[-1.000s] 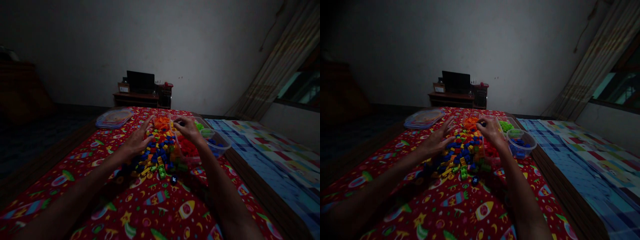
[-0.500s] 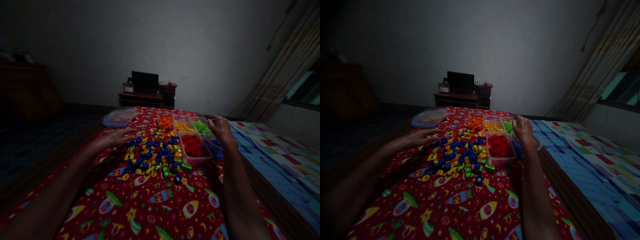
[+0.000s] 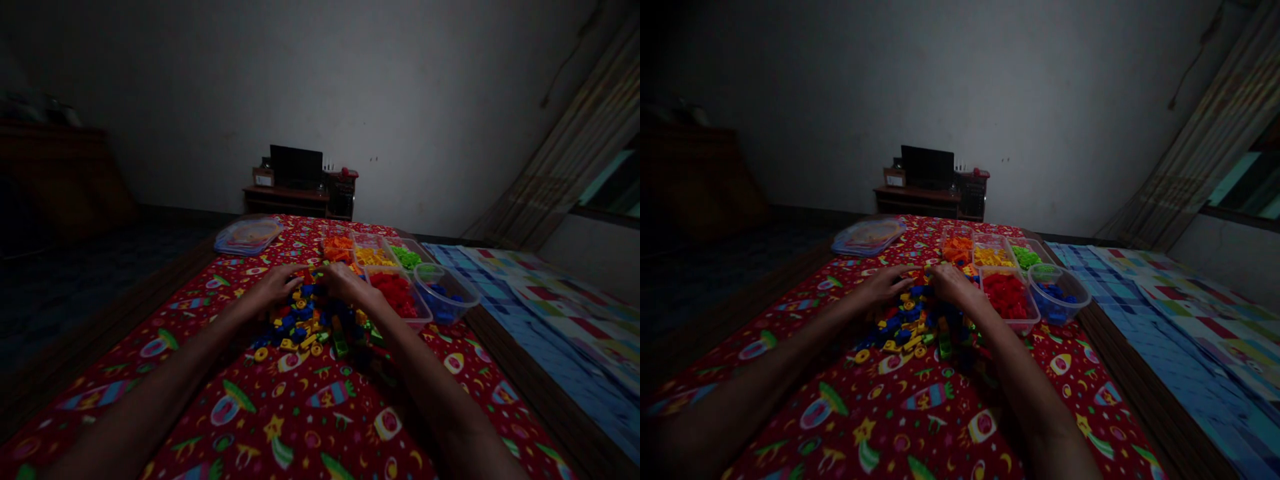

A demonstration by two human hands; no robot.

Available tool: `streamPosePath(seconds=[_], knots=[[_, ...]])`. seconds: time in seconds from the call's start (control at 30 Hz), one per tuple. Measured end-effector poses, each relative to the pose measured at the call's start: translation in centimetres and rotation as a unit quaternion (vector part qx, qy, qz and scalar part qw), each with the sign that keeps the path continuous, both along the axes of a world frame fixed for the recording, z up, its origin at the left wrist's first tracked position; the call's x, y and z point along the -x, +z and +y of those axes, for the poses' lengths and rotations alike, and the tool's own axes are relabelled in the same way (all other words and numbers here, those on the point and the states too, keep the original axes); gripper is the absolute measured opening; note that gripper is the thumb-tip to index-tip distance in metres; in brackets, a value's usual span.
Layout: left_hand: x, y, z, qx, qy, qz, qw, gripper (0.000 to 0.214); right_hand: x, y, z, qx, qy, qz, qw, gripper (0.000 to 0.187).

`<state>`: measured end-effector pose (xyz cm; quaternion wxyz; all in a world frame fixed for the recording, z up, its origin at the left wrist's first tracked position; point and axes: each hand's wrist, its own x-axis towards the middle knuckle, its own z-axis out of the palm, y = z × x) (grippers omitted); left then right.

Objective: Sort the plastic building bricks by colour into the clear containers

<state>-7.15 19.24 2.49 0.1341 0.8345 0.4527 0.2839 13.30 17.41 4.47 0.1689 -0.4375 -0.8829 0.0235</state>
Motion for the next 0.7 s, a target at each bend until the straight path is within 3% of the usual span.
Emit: streamPosePath(seconds=[0.13, 0.3, 0.43, 0.6, 0.7], knots=[[-1.2, -0.5, -0.2, 0.007, -0.024, -0.001, 1.0, 0.034, 0.8, -0.2, -0.1, 0.015, 0.007, -0.034, 0.999, 0.037], [-1.0, 0.1, -0.6, 0.007, -0.01, -0.025, 1.0, 0.02, -1.2, 1.1, 0.1, 0.02, -0.022, 0.093, 0.995, 0.016], [-0.6, 0.7, -0.3, -0.026, 0.033, -0.048, 0.998, 0.018, -3.6, 2.4, 0.6, -0.001, -0.089, 0.155, 0.984, 0.018], [-0.4, 0.8, 0.0, -0.033, 0.053, -0.082, 0.995, 0.022, -4.3, 1.8, 1.0, -0.031, -0.128, 0.095, 0.987, 0.014], [-0.4, 0.6, 0.0, -0.009, 0.041, -0.102, 0.994, 0.022, -3.5, 0.7, 1.0, -0.025, -0.113, 0.019, 0.993, 0.024]])
